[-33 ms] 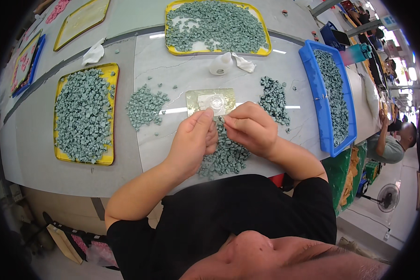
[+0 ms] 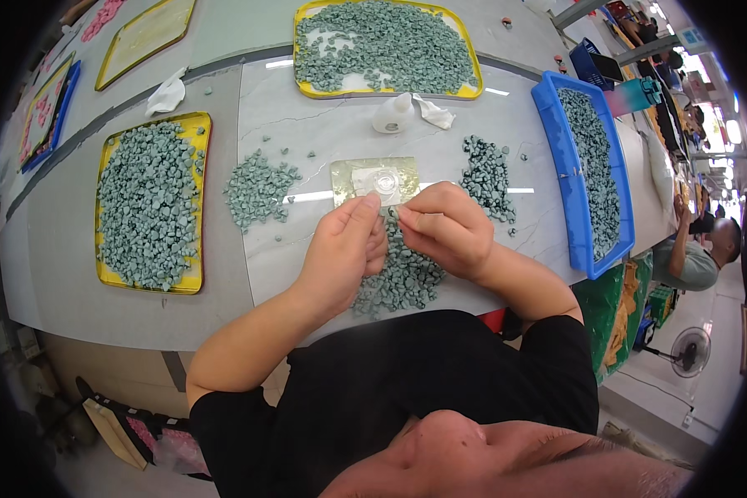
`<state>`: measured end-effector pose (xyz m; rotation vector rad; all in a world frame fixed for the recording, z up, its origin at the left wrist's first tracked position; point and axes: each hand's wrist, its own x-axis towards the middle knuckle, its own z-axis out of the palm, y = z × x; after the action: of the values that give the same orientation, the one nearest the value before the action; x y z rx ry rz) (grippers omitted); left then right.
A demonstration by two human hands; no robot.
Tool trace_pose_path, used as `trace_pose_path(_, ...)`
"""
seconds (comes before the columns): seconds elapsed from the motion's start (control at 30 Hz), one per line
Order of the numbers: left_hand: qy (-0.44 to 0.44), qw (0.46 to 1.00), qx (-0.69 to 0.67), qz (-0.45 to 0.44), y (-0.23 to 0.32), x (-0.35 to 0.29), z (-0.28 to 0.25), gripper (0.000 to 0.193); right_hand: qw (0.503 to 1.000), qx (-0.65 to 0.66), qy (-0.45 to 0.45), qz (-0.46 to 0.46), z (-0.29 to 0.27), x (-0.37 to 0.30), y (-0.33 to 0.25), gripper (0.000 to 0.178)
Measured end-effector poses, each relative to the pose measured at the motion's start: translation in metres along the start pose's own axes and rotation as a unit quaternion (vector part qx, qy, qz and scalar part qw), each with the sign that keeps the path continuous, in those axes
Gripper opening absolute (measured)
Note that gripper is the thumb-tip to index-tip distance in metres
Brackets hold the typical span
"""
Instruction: The person assembles small components by joining small rings to green pieces by hand and placing them onto the table.
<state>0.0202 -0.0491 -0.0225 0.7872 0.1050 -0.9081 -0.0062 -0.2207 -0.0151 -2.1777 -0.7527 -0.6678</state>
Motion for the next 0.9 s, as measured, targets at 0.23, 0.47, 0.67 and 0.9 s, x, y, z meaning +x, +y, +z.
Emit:
trace_pose_path(0.23, 0.009, 0.999, 0.031, 0.010, -0.001, -0.003, 0.003, 0.031, 0.996, -0.047, -0.032, -0.072, -0.001, -0.001, 0.002, 0.027)
trace_pose_path(0.47, 0.056, 0.988, 0.091, 0.112, -0.013, -0.011, 0.013, 0.028, 0.983, -0.095, 0.002, -0.155, 0.008, -0.005, 0.000, 0.021)
trace_pose_path(0.67, 0.064, 0.955, 0.186, 0.222, -0.028, -0.009, 0.005, 0.027, 0.985, -0.072, 0.028, -0.157, 0.012, -0.008, -0.003, 0.019)
trace_pose_path(0.9, 0.072, 0.955, 0.197, 0.210, -0.021, -0.009, 0.003, 0.028, 0.998, 0.040, 0.053, -0.010, 0.013, -0.005, -0.005, 0.027)
